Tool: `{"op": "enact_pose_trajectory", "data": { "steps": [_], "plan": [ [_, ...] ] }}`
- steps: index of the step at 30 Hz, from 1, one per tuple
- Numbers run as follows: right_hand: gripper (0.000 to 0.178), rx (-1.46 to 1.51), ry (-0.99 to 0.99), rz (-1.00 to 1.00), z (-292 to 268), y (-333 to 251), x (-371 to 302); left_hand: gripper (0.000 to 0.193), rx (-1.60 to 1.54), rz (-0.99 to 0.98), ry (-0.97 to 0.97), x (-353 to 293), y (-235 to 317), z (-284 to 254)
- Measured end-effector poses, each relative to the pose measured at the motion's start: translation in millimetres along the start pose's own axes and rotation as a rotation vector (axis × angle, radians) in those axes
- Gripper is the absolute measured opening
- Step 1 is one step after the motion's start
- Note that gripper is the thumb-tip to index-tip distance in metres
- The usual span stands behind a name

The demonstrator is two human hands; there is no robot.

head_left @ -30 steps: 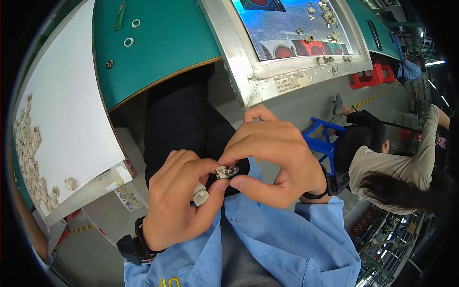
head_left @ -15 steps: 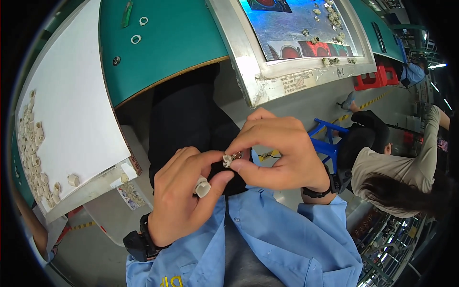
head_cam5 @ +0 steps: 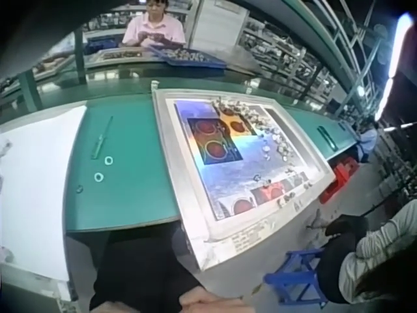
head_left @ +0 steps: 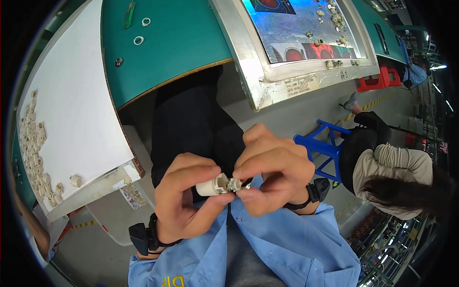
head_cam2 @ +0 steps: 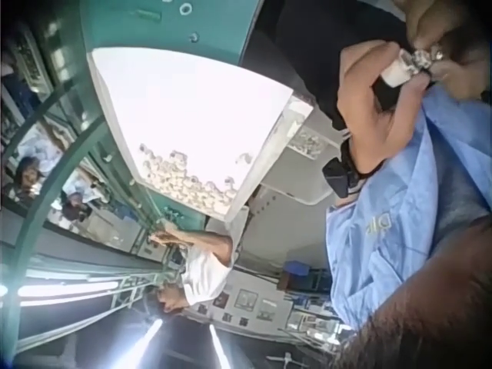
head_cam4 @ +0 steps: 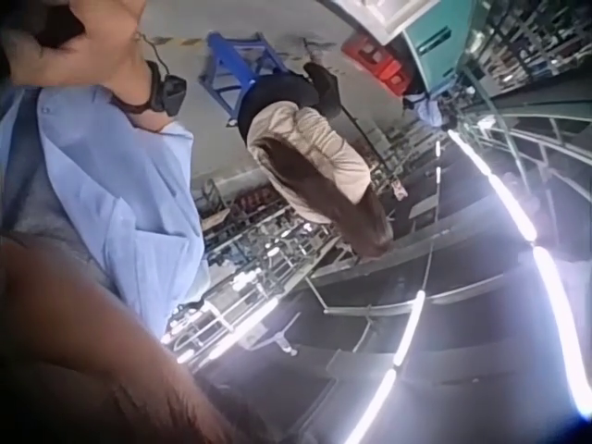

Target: The person picks up a white plastic housing and a metal component by hand, then inserts the metal piece into the housing. They pick up a small white ring and slide it over the assembly, then use a screwdriver to press the components together before setting the finished unit aside.

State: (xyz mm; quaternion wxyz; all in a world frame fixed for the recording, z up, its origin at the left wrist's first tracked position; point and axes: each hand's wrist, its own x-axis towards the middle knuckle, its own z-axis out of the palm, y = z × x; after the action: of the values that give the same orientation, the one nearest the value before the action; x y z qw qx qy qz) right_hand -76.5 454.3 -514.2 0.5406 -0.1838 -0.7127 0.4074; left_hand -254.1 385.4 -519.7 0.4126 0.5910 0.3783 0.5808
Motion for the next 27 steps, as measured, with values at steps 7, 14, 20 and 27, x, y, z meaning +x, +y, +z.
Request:
{"op": "enact_pose_trajectory", "data": {
  "steps": [7,14,20,27],
  "plan": [
    [0.025,-0.005,-0.026,-0.01,6,0,5,0.046,0.035,0.117,0.04,1,-5,-4],
    [0.023,0.065,-0.075,0.06,8,-1,6,0.04,0.068,0.15,0.024,1,-2,-12],
    [0.022,0.09,-0.09,0.103,7,-3,1,0.038,0.059,0.107,-0.045,1,4,-18],
    [0.025,-0.09,-0.238,-0.027,-9,-8,12,0.038,0.217,0.176,-0.101,1,5,-15]
  ]
}}
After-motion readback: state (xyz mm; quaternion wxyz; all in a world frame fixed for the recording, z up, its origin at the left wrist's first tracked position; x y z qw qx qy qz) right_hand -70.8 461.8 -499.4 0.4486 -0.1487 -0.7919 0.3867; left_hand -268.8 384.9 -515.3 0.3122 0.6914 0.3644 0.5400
